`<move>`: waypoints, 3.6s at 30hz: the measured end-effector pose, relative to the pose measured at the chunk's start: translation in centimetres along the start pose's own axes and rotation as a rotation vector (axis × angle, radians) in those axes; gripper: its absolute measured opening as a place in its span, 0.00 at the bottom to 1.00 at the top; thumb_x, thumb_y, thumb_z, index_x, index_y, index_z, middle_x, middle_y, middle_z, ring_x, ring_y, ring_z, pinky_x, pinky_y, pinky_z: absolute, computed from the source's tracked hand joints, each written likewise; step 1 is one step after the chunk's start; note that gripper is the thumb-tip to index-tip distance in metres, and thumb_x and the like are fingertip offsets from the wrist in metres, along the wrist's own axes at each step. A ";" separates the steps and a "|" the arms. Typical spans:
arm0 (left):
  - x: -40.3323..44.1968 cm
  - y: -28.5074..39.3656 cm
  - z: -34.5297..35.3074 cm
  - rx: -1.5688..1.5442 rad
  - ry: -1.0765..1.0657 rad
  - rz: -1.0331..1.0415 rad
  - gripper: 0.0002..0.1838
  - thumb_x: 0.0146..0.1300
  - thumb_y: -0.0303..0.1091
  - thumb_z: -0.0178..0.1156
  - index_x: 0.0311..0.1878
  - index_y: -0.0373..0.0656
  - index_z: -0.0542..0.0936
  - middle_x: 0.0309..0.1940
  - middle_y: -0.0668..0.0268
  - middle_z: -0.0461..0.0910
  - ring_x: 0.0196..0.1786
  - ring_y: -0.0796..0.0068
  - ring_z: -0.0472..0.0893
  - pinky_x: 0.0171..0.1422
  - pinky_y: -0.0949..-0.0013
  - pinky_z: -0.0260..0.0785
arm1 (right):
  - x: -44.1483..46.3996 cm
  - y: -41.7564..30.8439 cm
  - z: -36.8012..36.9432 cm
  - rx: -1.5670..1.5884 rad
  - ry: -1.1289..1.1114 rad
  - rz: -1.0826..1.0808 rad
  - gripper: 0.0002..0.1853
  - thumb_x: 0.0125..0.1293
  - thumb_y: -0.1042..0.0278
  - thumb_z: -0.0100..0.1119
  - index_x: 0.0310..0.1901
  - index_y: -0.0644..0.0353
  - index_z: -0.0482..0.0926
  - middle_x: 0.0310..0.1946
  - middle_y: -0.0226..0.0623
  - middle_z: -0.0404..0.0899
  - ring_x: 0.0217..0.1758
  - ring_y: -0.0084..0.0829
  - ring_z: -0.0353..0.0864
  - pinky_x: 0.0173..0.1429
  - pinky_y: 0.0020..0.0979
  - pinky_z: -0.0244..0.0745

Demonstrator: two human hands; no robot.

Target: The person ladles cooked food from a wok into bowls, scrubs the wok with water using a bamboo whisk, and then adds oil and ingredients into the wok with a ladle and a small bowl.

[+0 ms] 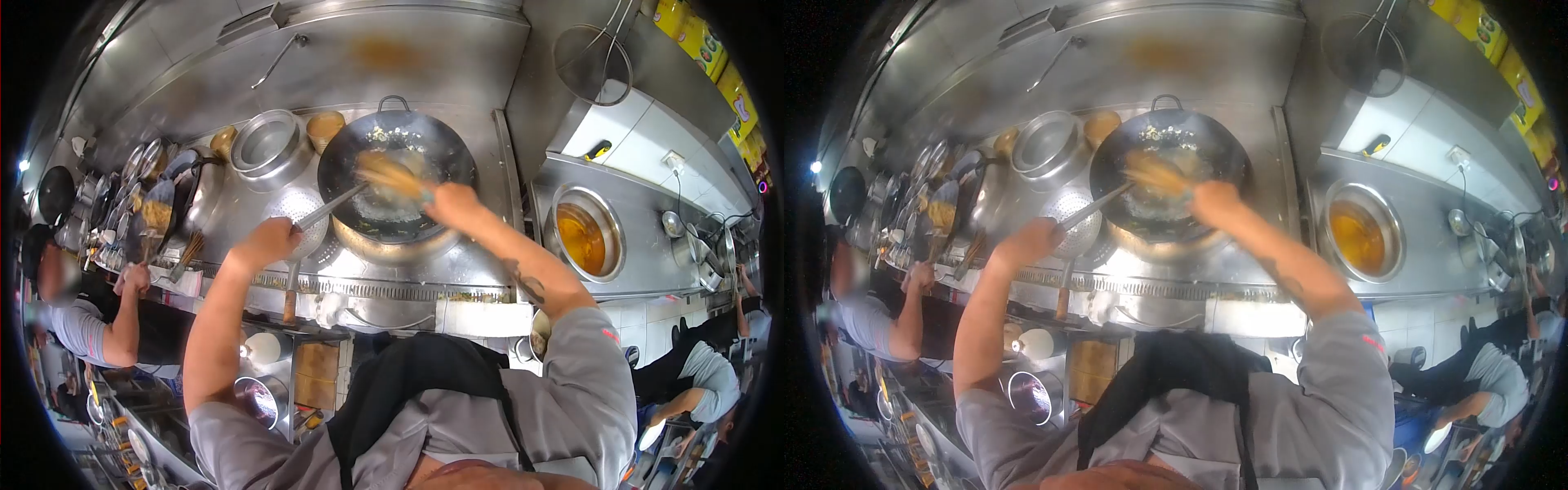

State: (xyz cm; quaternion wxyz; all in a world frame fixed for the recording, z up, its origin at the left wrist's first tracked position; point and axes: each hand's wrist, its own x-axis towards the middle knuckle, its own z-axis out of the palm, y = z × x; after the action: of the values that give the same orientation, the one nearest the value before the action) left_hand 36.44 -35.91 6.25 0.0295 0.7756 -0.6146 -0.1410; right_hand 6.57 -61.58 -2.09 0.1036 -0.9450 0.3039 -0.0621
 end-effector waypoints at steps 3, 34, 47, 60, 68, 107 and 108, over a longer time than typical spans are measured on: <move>-1.7 -0.4 0.8 0.155 0.054 0.001 0.13 0.64 0.39 0.57 0.41 0.37 0.79 0.37 0.48 0.82 0.41 0.46 0.82 0.48 0.49 0.74 | 0.5 5.2 -2.0 0.011 -0.043 0.267 0.23 0.64 0.50 0.59 0.58 0.51 0.76 0.38 0.48 0.83 0.43 0.50 0.83 0.49 0.47 0.78; -7.5 -5.4 10.1 0.346 0.053 -0.144 0.14 0.69 0.42 0.53 0.41 0.38 0.72 0.36 0.50 0.81 0.37 0.49 0.84 0.41 0.51 0.77 | 6.9 5.8 4.0 -0.315 -0.159 -0.041 0.15 0.56 0.58 0.63 0.39 0.60 0.84 0.35 0.45 0.85 0.42 0.46 0.85 0.47 0.44 0.80; -5.1 -3.0 6.4 -0.167 0.090 -0.116 0.14 0.66 0.38 0.56 0.40 0.33 0.76 0.35 0.43 0.81 0.43 0.41 0.79 0.47 0.49 0.70 | 1.4 5.2 -1.0 -0.047 -0.199 0.355 0.22 0.63 0.47 0.59 0.54 0.50 0.81 0.45 0.43 0.84 0.47 0.47 0.84 0.52 0.45 0.78; -5.4 -2.5 4.2 -0.215 -0.016 -0.133 0.16 0.62 0.39 0.59 0.38 0.32 0.76 0.33 0.43 0.79 0.42 0.40 0.78 0.46 0.52 0.70 | 0.3 6.9 -1.0 0.173 -0.009 0.363 0.23 0.62 0.50 0.60 0.51 0.60 0.81 0.43 0.48 0.84 0.48 0.49 0.82 0.54 0.45 0.77; -5.7 -1.8 4.6 -0.539 -0.278 -0.428 0.12 0.60 0.37 0.64 0.37 0.40 0.74 0.24 0.65 0.74 0.22 0.74 0.73 0.24 0.67 0.65 | 5.0 6.3 3.5 0.295 -0.194 0.319 0.28 0.61 0.47 0.63 0.57 0.58 0.79 0.33 0.49 0.85 0.32 0.42 0.86 0.44 0.39 0.80; -4.0 12.8 16.1 -0.892 0.371 0.062 0.14 0.64 0.26 0.59 0.48 0.35 0.67 0.24 0.68 0.71 0.27 0.79 0.71 0.30 0.70 0.65 | -17.2 6.3 5.6 1.209 0.491 0.608 0.24 0.69 0.49 0.60 0.56 0.60 0.75 0.24 0.31 0.78 0.19 0.20 0.73 0.26 0.25 0.68; -3.4 13.4 16.6 -0.917 0.327 0.063 0.14 0.64 0.26 0.60 0.49 0.36 0.67 0.24 0.68 0.70 0.26 0.79 0.71 0.30 0.69 0.65 | -18.7 6.8 9.8 1.372 0.443 0.727 0.23 0.70 0.47 0.58 0.55 0.57 0.75 0.23 0.31 0.76 0.18 0.22 0.72 0.23 0.25 0.66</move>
State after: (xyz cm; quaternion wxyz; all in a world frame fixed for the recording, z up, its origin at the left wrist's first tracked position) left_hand 18.82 -33.81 -6.09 0.4685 0.6758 -0.4995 -0.2725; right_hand -10.52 -54.43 -14.20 0.6115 -0.4787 0.5000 -0.3832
